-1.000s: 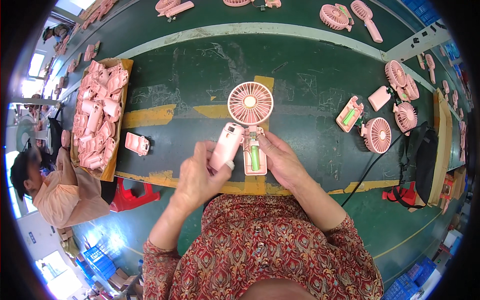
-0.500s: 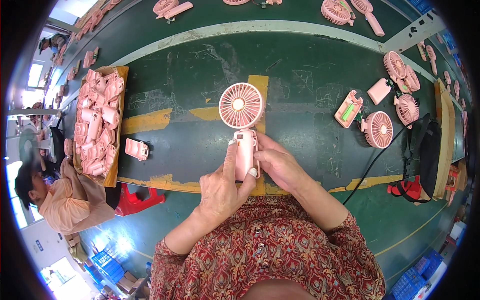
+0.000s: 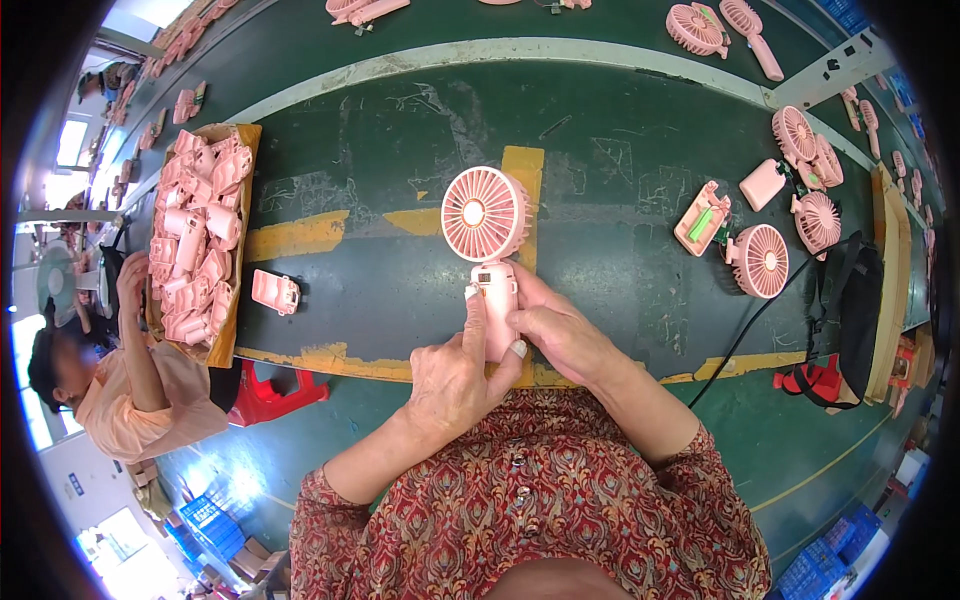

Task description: The person assembles handheld fans by connecting the fan heads to the handle housing and internal components, snapping the casing covers onto the handles, testing fan operation by pressing the power button, and placing the assembled fans onto the conveyor belt.

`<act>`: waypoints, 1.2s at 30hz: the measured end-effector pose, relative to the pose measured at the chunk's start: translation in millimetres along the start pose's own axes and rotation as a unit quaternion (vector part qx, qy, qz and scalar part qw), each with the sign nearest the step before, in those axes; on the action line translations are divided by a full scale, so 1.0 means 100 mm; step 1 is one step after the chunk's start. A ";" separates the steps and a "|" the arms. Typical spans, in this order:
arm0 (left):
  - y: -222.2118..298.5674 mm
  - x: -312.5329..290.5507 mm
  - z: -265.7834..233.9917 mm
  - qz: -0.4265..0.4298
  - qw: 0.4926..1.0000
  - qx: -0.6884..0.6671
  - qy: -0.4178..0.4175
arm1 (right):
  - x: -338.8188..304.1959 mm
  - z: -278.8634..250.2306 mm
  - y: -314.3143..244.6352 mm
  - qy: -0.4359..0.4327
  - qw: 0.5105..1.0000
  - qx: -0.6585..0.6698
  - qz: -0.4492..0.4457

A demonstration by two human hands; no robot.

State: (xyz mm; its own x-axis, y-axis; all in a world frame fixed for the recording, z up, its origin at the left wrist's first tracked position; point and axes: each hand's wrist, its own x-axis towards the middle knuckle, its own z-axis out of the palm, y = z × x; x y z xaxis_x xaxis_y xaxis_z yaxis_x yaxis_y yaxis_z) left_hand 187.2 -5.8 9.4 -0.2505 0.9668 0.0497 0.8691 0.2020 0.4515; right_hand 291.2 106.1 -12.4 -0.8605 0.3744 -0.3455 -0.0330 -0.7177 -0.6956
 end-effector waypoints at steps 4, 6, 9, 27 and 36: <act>-0.06 -0.04 0.07 0.032 0.999 -0.010 0.005 | -0.01 0.06 0.02 0.017 0.999 -0.039 -0.028; -0.06 -0.04 0.07 0.036 0.999 -0.008 0.003 | -0.01 0.08 0.07 0.036 0.997 -0.058 -0.046; -0.03 -0.06 0.09 0.042 0.999 0.012 -0.002 | 0.01 0.07 0.13 0.073 0.980 -0.169 -0.079; -0.14 0.11 -0.08 -0.087 0.924 -0.354 -0.115 | -0.10 0.14 -0.02 0.018 0.992 0.060 -0.110; -0.13 0.21 -0.05 -0.033 0.950 -0.299 -0.079 | -0.07 0.13 -0.03 0.065 0.986 0.108 -0.108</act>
State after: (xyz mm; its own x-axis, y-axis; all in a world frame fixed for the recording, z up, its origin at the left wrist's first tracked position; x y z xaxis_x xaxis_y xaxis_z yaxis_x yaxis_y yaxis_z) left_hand 168.2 10.6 8.9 -0.1879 0.9762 -0.1085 0.4439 0.1829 0.8772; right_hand 290.6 98.1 -0.2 -0.7491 0.5943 -0.2926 -0.3276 -0.7163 -0.6160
